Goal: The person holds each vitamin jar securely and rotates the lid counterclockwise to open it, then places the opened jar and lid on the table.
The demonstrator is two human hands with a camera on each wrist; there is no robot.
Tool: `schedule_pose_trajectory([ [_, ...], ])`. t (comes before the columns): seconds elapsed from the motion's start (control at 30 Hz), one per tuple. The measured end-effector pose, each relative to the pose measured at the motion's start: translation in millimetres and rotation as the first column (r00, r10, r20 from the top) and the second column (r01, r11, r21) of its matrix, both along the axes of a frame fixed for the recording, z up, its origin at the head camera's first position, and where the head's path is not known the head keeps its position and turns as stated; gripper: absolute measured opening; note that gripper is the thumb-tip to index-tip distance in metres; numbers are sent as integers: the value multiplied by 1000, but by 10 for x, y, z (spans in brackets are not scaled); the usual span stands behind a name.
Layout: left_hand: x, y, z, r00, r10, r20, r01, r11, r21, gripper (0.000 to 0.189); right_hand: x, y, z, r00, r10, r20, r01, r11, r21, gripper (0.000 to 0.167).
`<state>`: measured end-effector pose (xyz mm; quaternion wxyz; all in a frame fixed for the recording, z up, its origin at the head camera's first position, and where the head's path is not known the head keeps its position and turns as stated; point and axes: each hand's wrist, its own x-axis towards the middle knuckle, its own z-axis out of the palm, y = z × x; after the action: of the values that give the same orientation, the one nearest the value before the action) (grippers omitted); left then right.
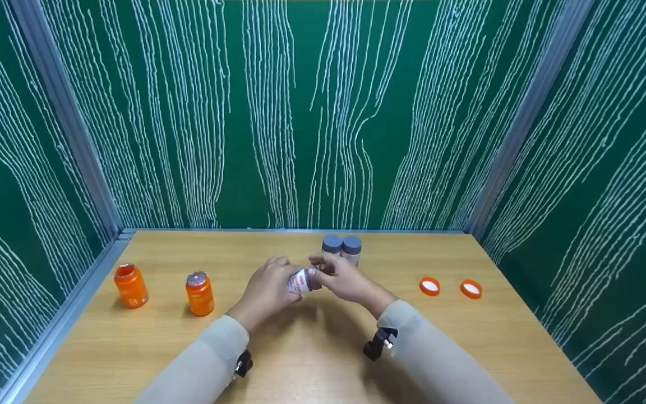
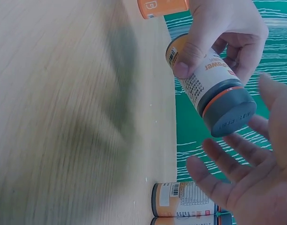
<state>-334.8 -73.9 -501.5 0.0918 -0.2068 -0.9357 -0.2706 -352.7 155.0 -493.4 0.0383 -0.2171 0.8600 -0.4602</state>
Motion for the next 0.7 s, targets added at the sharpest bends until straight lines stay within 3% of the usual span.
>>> schedule_pose_trajectory([
  [0.17, -2, 5, 5, 1000, -3, -6, 3, 1000, 8, 49, -7, -18, 2, 994, -74, 79, 72, 997, 24, 49],
  [0.4, 9, 5, 5, 1000, -3, -14, 3, 1000, 2, 51, 3, -15, -11, 993, -44, 110, 43, 999, 8, 47],
  [0.7, 20, 0, -5, 1000, 11, 5, -10, 1000, -17, 50, -6, -26, -4, 997, -45, 66, 43, 999, 32, 43],
])
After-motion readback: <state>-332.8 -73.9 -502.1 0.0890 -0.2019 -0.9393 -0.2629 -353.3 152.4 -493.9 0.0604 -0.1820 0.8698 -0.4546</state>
